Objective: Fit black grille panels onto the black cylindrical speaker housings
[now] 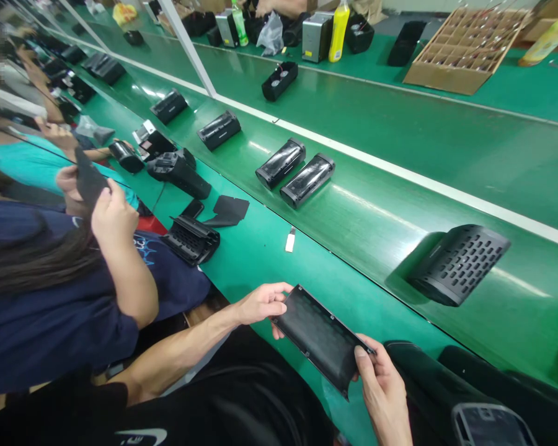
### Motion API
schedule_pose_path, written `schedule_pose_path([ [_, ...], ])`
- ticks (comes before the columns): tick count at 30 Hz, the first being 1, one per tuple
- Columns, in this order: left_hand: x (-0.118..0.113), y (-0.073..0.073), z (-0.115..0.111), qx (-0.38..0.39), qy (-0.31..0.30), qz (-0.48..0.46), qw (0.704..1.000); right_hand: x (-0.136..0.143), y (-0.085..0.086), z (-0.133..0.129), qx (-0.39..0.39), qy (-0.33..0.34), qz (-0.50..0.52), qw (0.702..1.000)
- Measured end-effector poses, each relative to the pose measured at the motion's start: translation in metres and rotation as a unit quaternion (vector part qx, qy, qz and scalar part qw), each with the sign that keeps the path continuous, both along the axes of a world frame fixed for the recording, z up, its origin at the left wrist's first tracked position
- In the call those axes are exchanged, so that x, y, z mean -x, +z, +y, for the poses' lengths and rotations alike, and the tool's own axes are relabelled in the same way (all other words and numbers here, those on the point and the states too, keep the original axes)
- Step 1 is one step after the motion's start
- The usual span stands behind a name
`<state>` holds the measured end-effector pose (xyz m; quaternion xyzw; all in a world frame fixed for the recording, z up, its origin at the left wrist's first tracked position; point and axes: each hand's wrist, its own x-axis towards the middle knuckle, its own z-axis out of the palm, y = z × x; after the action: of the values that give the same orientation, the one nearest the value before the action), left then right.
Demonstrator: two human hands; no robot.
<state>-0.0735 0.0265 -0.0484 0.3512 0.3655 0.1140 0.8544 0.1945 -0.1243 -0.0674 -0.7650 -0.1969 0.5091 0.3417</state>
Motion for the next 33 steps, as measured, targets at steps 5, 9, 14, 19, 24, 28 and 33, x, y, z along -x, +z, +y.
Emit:
schedule_pose_path([
  [5,-0.001,-0.002,0.000,0.002,0.001,-0.001,1.000,-0.001,0.002,0.003,-0.003,-0.002,-0.002,1.000],
  [9,0.000,-0.003,0.000,0.004,0.000,0.008,1.000,0.000,0.003,0.005,-0.007,-0.004,0.005,1.000],
  [14,0.000,-0.002,0.001,0.005,0.004,0.009,1.000,0.002,0.008,0.008,-0.014,-0.012,0.017,1.000],
  [19,0.000,-0.002,0.002,0.004,0.007,0.006,1.000,0.003,0.010,0.011,-0.011,-0.012,0.011,1.000],
  [24,0.000,-0.002,0.002,0.002,0.008,0.005,1.000,0.001,0.005,0.010,-0.011,-0.005,0.013,1.000],
  [28,0.000,-0.001,0.003,0.004,0.007,0.010,1.000,0.001,0.001,0.007,-0.019,-0.009,0.022,1.000],
  [33,0.001,-0.003,0.003,0.005,0.008,0.013,1.000,0.002,0.000,0.008,-0.024,-0.011,0.021,0.999],
])
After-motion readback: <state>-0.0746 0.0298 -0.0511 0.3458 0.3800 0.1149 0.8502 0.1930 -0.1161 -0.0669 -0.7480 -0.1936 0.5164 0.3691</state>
